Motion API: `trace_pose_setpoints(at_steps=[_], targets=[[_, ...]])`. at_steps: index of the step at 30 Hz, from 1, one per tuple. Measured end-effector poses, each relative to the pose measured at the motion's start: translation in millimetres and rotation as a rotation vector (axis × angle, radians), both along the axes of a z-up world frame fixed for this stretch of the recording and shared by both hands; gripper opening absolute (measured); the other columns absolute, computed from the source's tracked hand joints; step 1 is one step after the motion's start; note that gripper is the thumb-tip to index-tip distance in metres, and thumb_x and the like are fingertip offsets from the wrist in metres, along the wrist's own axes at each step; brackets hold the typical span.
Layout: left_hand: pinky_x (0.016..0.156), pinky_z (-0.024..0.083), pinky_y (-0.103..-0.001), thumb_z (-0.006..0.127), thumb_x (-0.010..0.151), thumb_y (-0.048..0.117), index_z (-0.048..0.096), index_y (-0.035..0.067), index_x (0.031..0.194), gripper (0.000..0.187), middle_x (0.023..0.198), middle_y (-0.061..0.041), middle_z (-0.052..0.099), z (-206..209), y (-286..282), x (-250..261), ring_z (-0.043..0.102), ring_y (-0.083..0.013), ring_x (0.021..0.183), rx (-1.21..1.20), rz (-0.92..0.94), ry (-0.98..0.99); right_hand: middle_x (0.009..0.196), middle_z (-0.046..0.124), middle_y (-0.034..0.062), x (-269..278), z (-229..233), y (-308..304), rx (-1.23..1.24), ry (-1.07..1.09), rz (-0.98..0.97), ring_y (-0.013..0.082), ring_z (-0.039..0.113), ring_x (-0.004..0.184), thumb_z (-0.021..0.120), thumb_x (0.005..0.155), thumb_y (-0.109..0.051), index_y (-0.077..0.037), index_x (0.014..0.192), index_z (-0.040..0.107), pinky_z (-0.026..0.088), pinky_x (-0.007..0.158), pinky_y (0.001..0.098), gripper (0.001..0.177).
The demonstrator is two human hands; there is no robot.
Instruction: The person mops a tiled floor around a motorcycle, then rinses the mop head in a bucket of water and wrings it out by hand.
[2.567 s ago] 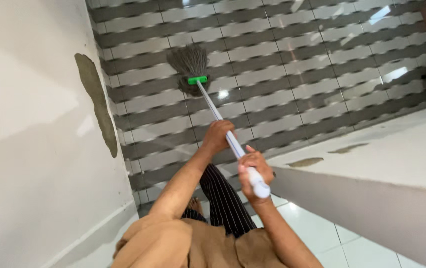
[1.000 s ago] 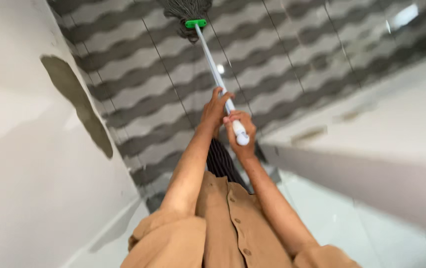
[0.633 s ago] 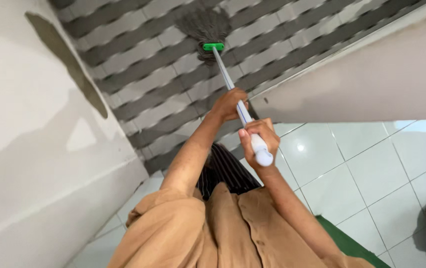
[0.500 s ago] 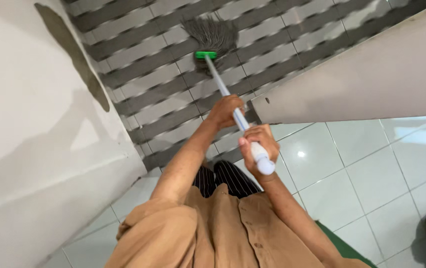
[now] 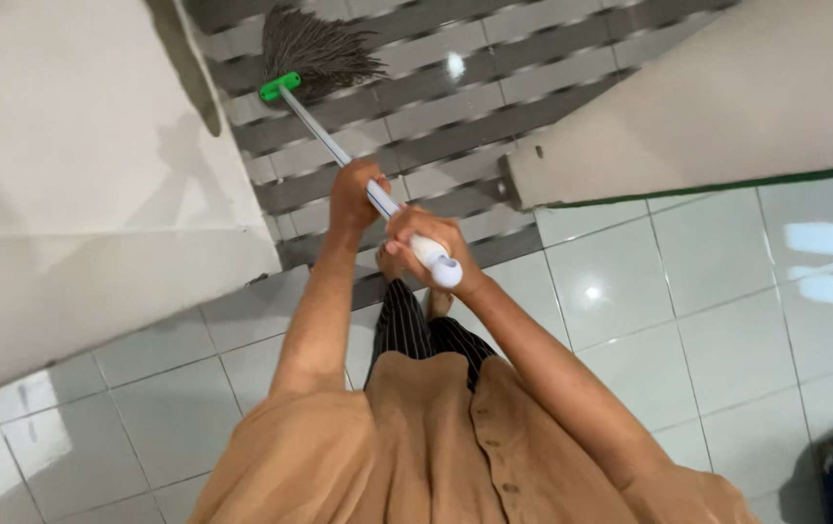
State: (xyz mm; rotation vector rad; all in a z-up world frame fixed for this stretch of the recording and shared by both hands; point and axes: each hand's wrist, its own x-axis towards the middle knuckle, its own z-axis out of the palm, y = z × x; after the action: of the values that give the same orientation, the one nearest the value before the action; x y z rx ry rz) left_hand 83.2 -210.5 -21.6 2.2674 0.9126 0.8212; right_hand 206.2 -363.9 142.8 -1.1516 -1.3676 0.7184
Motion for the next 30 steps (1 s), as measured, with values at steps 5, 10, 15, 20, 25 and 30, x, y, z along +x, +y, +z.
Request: trace_pose_setpoints(at_steps=[5,10,15,20,25,30], targets=[[0.077,0.046,-0.048,0.066,0.082,0.01,0.051,0.004,0.07,0.02,0.074,-0.015,0.056,21,-73,6,0.057,-0.0388,0.078,-0.058,0.289,-0.144,0.085,0.064,0.0086,21,12,-38,-0.038,-0.057,0.263,0.0235,0.068,0.087,0.07,0.093,0.001,-0.005,0.088,0.054,0.048,0.112,0.0471,0.018],[0.082,0.043,-0.05,0.064,0.083,0.009,0.054,0.007,0.073,0.014,0.078,-0.013,0.057,12,-109,49,0.056,-0.037,0.082,0.003,0.248,-0.216,0.086,0.064,0.0082,58,33,-76,-0.089,-0.04,0.287,0.0227,0.067,0.088,0.067,0.096,0.002,-0.004,0.088,0.055,0.052,0.099,0.0385,0.015],[0.086,0.042,-0.05,0.066,0.086,0.011,0.056,0.007,0.077,0.013,0.084,-0.013,0.057,-12,-113,103,0.055,-0.0371,0.09,-0.016,0.091,-0.278,0.087,0.065,0.0079,76,44,-107,-0.2,-0.108,0.118,0.0206,0.065,0.086,0.067,0.096,0.003,-0.004,0.086,0.055,0.053,0.084,0.0341,0.017],[0.076,0.045,-0.052,0.072,0.081,0.014,0.053,0.008,0.068,0.024,0.077,-0.015,0.056,-34,-134,151,0.057,-0.0397,0.082,-0.023,-0.247,-0.177,0.085,0.063,0.0077,69,57,-153,-0.073,-0.207,-0.128,0.0191,0.065,0.083,0.064,0.099,0.003,-0.001,0.09,0.053,0.053,0.1,0.0381,0.015],[0.076,0.049,-0.051,0.073,0.075,0.013,0.054,0.008,0.068,0.021,0.078,-0.015,0.06,-44,-175,180,0.06,-0.0395,0.083,-0.088,-0.447,-0.135,0.085,0.065,0.0079,33,67,-192,-0.161,-0.177,-0.414,0.0188,0.067,0.086,0.065,0.099,0.002,-0.001,0.089,0.054,0.055,0.083,0.0306,0.015],[0.075,0.051,-0.049,0.074,0.071,0.012,0.055,0.007,0.07,0.019,0.082,-0.014,0.062,-31,-215,166,0.061,-0.0395,0.086,-0.016,-0.608,-0.111,0.097,0.07,0.0123,-20,64,-219,-0.161,-0.156,-0.691,0.0175,0.064,0.087,0.065,0.1,0.002,0.001,0.093,0.056,0.053,0.082,0.029,0.012]])
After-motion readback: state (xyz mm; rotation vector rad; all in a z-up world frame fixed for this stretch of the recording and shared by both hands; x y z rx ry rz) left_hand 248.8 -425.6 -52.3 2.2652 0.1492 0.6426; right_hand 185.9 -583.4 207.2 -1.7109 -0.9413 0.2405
